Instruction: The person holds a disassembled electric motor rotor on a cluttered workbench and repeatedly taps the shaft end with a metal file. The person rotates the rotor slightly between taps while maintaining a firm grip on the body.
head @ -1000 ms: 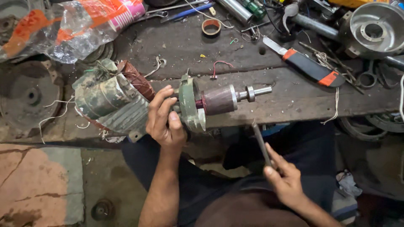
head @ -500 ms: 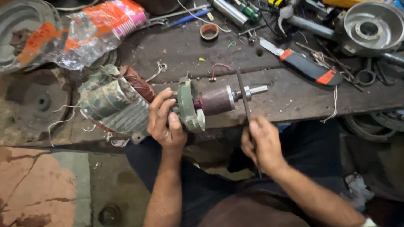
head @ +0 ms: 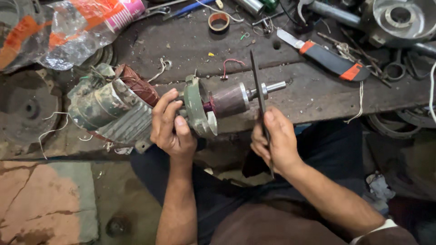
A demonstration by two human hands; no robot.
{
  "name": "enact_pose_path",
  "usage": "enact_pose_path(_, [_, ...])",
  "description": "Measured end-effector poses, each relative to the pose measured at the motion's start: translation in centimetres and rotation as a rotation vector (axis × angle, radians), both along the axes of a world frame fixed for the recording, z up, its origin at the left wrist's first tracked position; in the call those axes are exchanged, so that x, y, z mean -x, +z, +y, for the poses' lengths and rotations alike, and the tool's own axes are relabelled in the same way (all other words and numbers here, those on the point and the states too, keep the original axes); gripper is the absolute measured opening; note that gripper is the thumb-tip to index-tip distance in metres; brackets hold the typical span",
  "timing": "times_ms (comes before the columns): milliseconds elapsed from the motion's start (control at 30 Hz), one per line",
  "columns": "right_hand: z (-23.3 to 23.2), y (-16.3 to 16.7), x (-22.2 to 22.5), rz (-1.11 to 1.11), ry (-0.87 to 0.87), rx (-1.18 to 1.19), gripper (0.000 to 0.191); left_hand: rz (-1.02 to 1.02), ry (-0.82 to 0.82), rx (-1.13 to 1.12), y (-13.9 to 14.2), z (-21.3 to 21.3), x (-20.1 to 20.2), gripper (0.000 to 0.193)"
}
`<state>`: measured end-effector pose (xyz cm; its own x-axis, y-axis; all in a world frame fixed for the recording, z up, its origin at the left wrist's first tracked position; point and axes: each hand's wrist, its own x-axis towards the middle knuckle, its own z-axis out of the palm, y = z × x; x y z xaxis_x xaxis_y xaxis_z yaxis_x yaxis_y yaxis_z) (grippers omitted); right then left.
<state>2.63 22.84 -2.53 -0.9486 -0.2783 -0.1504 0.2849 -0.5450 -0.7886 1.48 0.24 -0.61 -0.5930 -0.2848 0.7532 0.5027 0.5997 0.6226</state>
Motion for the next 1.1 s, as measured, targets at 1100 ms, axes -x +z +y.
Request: enact_pose_path(1100, [4.4, 0.6, -2.1, 0.273, -0.027, -0.91, 0.028, 0.005, 0.009, 0.016, 0.2, -0.4, 0.0, 0.033])
